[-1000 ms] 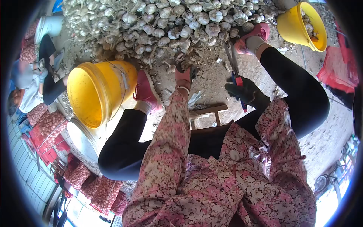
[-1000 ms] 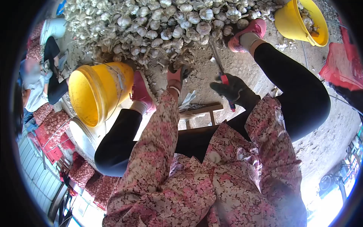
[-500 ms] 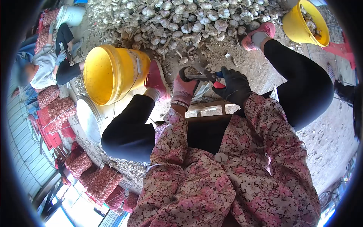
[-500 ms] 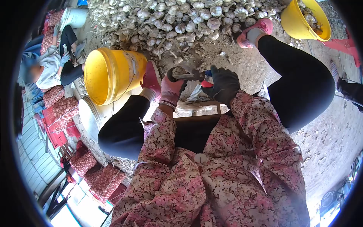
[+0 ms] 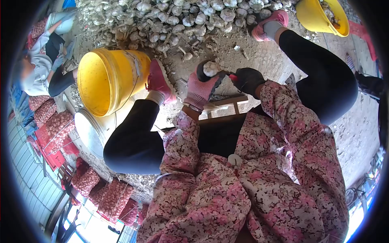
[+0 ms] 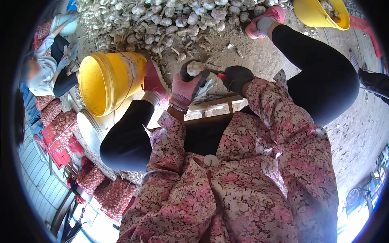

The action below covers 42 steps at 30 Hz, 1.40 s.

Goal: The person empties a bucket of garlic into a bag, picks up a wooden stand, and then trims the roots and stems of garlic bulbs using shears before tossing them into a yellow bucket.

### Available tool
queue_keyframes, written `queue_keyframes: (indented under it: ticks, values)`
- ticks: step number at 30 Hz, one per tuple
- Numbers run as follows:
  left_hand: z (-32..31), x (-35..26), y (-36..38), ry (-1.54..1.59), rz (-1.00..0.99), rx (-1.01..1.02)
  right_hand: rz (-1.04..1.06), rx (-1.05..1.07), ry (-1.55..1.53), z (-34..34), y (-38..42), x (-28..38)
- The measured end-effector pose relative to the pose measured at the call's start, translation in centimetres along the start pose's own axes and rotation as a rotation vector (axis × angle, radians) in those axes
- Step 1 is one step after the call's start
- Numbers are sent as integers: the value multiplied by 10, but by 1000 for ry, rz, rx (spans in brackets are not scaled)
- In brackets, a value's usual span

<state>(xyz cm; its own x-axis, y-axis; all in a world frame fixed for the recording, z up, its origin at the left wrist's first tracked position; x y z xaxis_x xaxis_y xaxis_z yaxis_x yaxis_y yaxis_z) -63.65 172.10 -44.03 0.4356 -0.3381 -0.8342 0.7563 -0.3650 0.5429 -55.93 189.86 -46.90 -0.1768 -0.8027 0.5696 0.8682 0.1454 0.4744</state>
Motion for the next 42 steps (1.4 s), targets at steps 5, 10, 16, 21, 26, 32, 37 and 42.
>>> queue_keyframes:
  ticks: [5, 10, 16, 21, 26, 32, 37, 42]
  values:
    - [24, 4, -4, 360, 80, 90, -97, -51, -220, -4, 14, -1]
    - [35, 2, -8, 1119, 172, 235, 74, -273, -582, -2, 35, 30]
    - [12, 18, -6, 1278, 246, 406, 213, -544, -452, -4, 28, 34]
    - [11, 30, -16, 1453, 199, 446, 45, -362, -420, 10, 35, 36]
    - [-16, 24, -5, 1282, 358, 430, 78, -382, -481, 1, 20, 37]
    - [2, 39, -17, 1560, 275, 359, -164, -268, -917, -15, -1, 26]
    - [39, 25, -18, 1555, 147, 37, -60, -186, -297, -11, -50, 5]
    - [77, 17, -21, 1615, 86, -27, -48, -8, 112, 5, -124, 28]
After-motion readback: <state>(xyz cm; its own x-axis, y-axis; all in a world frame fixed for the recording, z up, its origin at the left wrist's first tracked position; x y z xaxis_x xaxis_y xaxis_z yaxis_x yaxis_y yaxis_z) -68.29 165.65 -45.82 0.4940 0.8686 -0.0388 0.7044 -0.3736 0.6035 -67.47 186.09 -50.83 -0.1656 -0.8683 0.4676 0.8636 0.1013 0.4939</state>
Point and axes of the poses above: each hand's wrist, its own y-axis away from the middle knuckle, its own z-axis out of the back of the hand, x = y × z, the point moved 1 cm from there along -y, towards the middle knuckle, and after that the axes turned 14 degrees about z, right-handed, at the moved point
